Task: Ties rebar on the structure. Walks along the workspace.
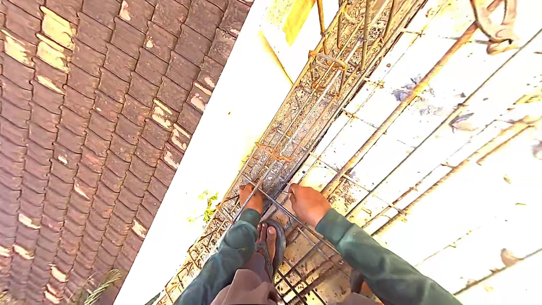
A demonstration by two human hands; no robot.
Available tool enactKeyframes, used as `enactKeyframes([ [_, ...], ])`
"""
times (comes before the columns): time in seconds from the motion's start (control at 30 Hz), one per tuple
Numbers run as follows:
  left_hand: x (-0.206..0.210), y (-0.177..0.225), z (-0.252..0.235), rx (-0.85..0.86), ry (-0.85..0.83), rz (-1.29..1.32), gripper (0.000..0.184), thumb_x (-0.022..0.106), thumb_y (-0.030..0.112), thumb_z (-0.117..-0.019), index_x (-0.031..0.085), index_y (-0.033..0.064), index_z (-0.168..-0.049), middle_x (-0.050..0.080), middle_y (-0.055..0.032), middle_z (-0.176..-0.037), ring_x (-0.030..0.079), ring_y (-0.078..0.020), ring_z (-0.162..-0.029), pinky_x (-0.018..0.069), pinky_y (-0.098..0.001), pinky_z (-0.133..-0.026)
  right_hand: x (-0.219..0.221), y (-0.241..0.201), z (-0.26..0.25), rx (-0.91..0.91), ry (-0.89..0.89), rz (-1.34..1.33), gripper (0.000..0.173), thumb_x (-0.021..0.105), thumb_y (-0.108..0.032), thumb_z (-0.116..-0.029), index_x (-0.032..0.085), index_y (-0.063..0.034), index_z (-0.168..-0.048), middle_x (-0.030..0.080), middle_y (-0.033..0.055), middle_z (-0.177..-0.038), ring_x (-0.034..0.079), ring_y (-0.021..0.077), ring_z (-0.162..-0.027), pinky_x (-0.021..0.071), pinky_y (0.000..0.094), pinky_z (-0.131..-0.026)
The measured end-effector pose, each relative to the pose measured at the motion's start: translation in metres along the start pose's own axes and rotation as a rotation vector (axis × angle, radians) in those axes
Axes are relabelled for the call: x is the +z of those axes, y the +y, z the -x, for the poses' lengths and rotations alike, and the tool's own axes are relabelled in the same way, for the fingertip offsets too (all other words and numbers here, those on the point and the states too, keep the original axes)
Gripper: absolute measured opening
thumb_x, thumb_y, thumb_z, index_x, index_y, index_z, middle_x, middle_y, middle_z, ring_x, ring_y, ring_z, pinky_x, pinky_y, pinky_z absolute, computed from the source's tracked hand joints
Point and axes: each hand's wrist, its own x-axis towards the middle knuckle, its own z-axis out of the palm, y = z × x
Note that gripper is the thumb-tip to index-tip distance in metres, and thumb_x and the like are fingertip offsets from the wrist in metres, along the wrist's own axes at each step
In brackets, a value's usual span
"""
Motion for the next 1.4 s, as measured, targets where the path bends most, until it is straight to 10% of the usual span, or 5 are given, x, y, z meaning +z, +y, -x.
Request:
enactKeyframes([
  [0.1,0.024,-0.028,-0.033,-0.261,-0.316,0.221,0.025,0.058,0.019,-0.1039,0.071,0.0061,-0.121,0.056,-0.025,-0.137,0.059,-0.0362,-0.123,0.0484,-0.049,-0.105,0.006,-0.01,0.003,0.043,0.065,0.091,0.034,0.042,-0.022,-0.1084,0.057,-0.0123,-0.138,0.069,0.0169,-0.119,0.067,0.0347,-0.115,0.0543,0.0524,-0.095],
  [0.3,0.018,-0.019,-0.037,-0.242,-0.48,0.13,0.036,0.054,0.018,-0.1054,0.062,0.0215,-0.141,0.058,-0.0166,-0.143,0.058,-0.0326,-0.129,0.0468,-0.0523,-0.108,-0.001,0.005,-0.016,0.054,0.029,-0.198,0.031,0.044,-0.022,-0.1091,0.068,-0.0094,-0.126,0.07,0.0168,-0.119,0.066,0.0324,-0.114,0.0493,0.0545,-0.099],
  [0.7,0.006,-0.012,-0.017,-0.336,-0.354,0.258,0.024,0.057,0.018,-0.1048,0.067,0.0032,-0.121,0.068,-0.0173,-0.124,0.065,-0.0296,-0.117,0.0487,-0.0487,-0.104,0.012,-0.024,0.003,0.098,0.075,0.188,0.033,0.046,-0.018,-0.1058,0.056,-0.0089,-0.136,0.068,0.017,-0.12,0.068,0.035,-0.113,0.0563,0.0515,-0.091],
  [0.83,0.004,-0.016,0.003,-0.451,-0.273,0.487,0.023,0.059,0.015,-0.1039,0.065,0.0005,-0.121,0.069,-0.0171,-0.112,0.07,-0.0253,-0.097,0.0575,-0.0437,-0.089,0.021,-0.028,-0.016,0.032,0.008,0.154,0.033,0.05,-0.017,-0.1038,0.057,-0.0059,-0.134,0.067,0.0194,-0.122,0.067,0.036,-0.116,0.0548,0.0525,-0.094],
  [1.4,-0.011,-0.013,0.026,-0.143,-0.167,0.473,0.017,0.061,0.014,-0.1009,0.07,0.0013,-0.106,0.065,-0.005,-0.077,0.058,-0.0125,-0.061,0.0524,-0.0318,-0.065,0.021,-0.029,-0.019,-0.144,0.007,0.122,0.042,0.045,-0.041,-0.1079,0.067,-0.0064,-0.113,0.07,0.0161,-0.107,0.068,0.0333,-0.107,0.0535,0.0535,-0.091],
])
